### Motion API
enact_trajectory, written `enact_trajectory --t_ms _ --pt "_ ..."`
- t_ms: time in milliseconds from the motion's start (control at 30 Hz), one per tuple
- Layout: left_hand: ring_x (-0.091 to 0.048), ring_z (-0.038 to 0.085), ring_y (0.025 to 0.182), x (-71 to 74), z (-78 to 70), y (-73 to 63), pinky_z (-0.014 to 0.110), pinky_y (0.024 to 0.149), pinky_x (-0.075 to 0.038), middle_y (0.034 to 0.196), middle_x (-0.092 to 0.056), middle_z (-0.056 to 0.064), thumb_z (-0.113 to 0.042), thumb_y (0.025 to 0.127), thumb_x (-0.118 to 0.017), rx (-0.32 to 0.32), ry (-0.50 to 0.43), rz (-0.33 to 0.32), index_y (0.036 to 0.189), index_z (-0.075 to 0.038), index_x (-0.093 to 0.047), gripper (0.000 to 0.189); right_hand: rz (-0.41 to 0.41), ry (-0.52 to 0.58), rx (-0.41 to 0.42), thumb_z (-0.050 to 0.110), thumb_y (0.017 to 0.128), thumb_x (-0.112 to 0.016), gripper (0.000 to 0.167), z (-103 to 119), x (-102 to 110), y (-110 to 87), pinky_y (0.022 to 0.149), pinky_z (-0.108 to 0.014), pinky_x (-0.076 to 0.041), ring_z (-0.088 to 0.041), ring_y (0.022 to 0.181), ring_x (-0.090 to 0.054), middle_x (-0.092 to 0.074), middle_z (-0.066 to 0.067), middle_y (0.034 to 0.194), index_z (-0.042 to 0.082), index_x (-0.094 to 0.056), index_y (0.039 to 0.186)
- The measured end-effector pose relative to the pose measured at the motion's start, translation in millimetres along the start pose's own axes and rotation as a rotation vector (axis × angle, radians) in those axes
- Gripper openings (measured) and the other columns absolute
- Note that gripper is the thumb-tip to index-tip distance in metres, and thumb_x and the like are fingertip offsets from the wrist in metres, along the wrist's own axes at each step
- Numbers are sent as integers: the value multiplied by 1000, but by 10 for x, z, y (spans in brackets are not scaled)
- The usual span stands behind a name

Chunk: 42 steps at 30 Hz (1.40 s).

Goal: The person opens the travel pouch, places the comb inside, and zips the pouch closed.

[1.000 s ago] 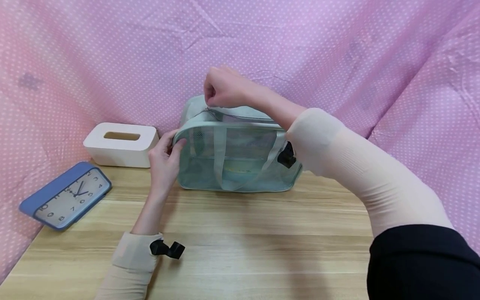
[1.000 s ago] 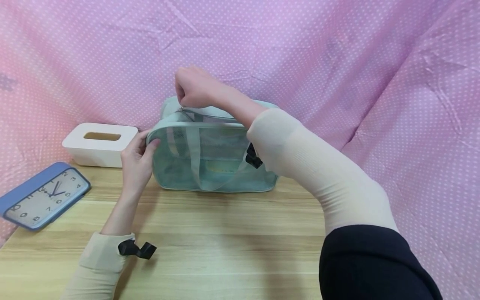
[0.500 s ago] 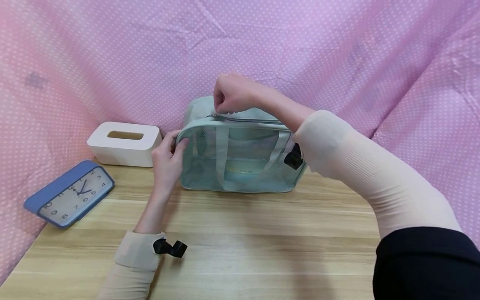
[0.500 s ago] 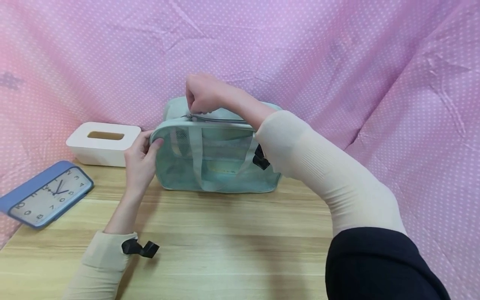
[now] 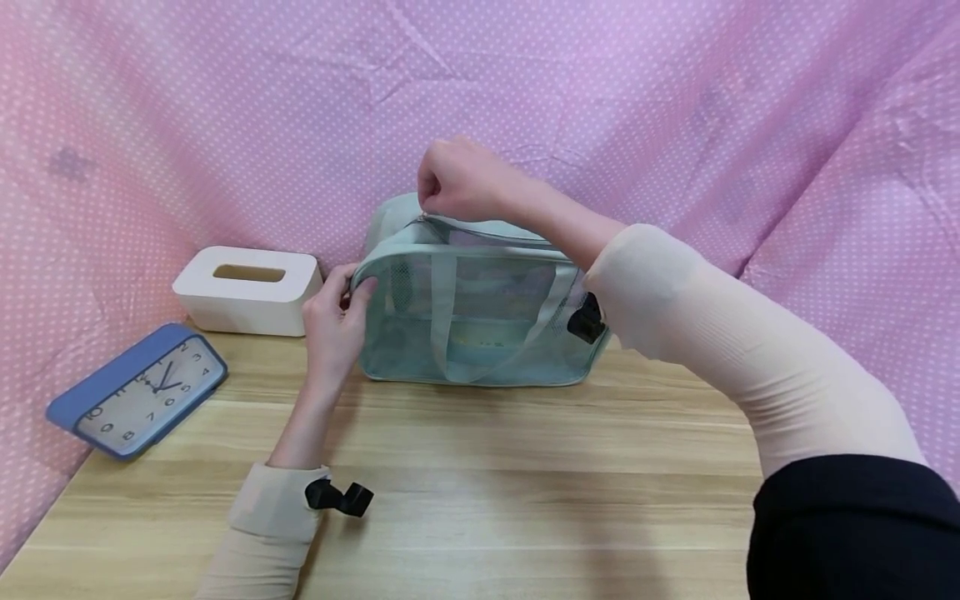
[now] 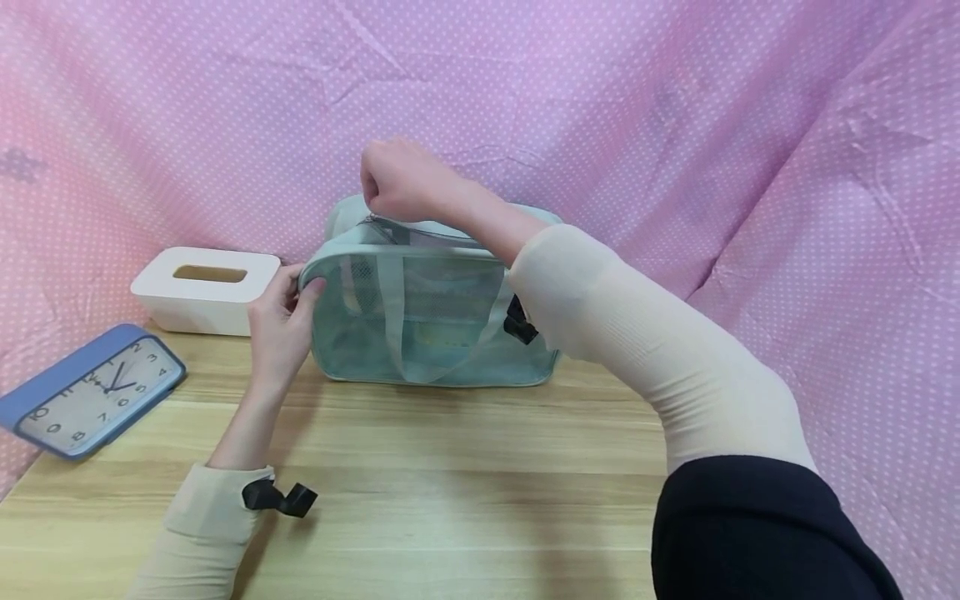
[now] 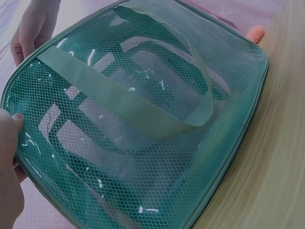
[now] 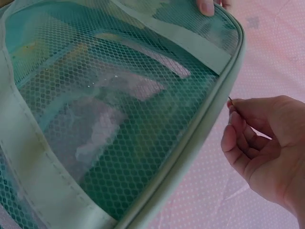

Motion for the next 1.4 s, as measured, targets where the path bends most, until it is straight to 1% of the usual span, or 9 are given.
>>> enact_trajectory --t_ms 200,367,467,600,733,900,1100,1233,1400 --pt "-65 -8 95 10 -46 6 8 77 -53 117 -76 18 -6 98 -68 -41 -53 -8 124 -1 -72 27 -68 15 -27 4 90 -54 26 13 -6 18 70 -22 -41 -13 73 -50 -67 1 78 10 -79 85" --pt "-68 -3 102 19 -184 85 11 88 -55 121 -76 14 -8 98 -69 -114 -86 -9 126 -6 -73 29 -78 33 -41 5 92 -54 27 9 -12 33 71 -21 -42 -12 74 -51 -71 -1 84 9 -81 89" --pt "-71 4 109 -13 -303 177 14 95 -55 122 -77 11 -10 97 -71 -183 -74 3 126 -10 -74 29 -90 44 -41 4 92 -54 28 10 0 27 71 -20 -42 -12 74 -52 -73 -2 86 9 -81 89" --pt "-71 23 118 -59 -477 273 18 105 -51 123 -76 12 -10 92 -75 -314 -15 46 123 -7 -75 31 -88 47 -30 5 93 -54 28 22 -11 26 70 -20 -43 -11 72 -52 -75 -3 87 9 -82 91" --pt "-72 29 117 -78 -582 315 13 105 -49 123 -76 11 -11 89 -78 -391 65 85 119 -5 -77 30 -83 47 -36 5 94 -54 28 20 -24 29 69 -19 -43 -11 71 -52 -75 -2 88 8 -81 92" --pt "-73 29 114 -79 -603 330 9 103 -48 120 -77 10 -12 88 -79 -409 100 88 113 -4 -79 26 -83 45 -32 4 93 -54 28 18 -18 17 67 -19 -42 -11 68 -49 -73 -1 84 9 -81 90" --pt "-76 34 103 -75 -602 306 4 94 -48 110 -79 15 -7 86 -80 -409 65 22 105 0 -80 20 -69 29 -8 3 89 -55 26 20 -28 -22 66 -21 -39 -12 66 -45 -64 1 73 8 -80 83" --pt "-76 34 94 -68 -608 298 0 85 -47 105 -80 16 -2 84 -82 -389 36 -7 102 2 -81 19 -42 28 -13 4 90 -60 20 -2 -52 -60 69 -22 -43 -11 68 -50 -66 0 75 7 -80 84" --pt "-74 32 90 -79 -604 300 0 82 -45 103 -79 15 -3 84 -81 -378 38 -14 101 2 -81 18 -24 15 -16 5 88 -62 19 -11 -55 -92 69 -23 -45 -11 68 -53 -70 -1 75 8 -81 84"
Point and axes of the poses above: each hand's wrist, its own y-axis towards the middle knuckle, its own x-axis out of the back of the hand, z = x × y, the point moved 7 cm from there along y, towards the middle knuckle
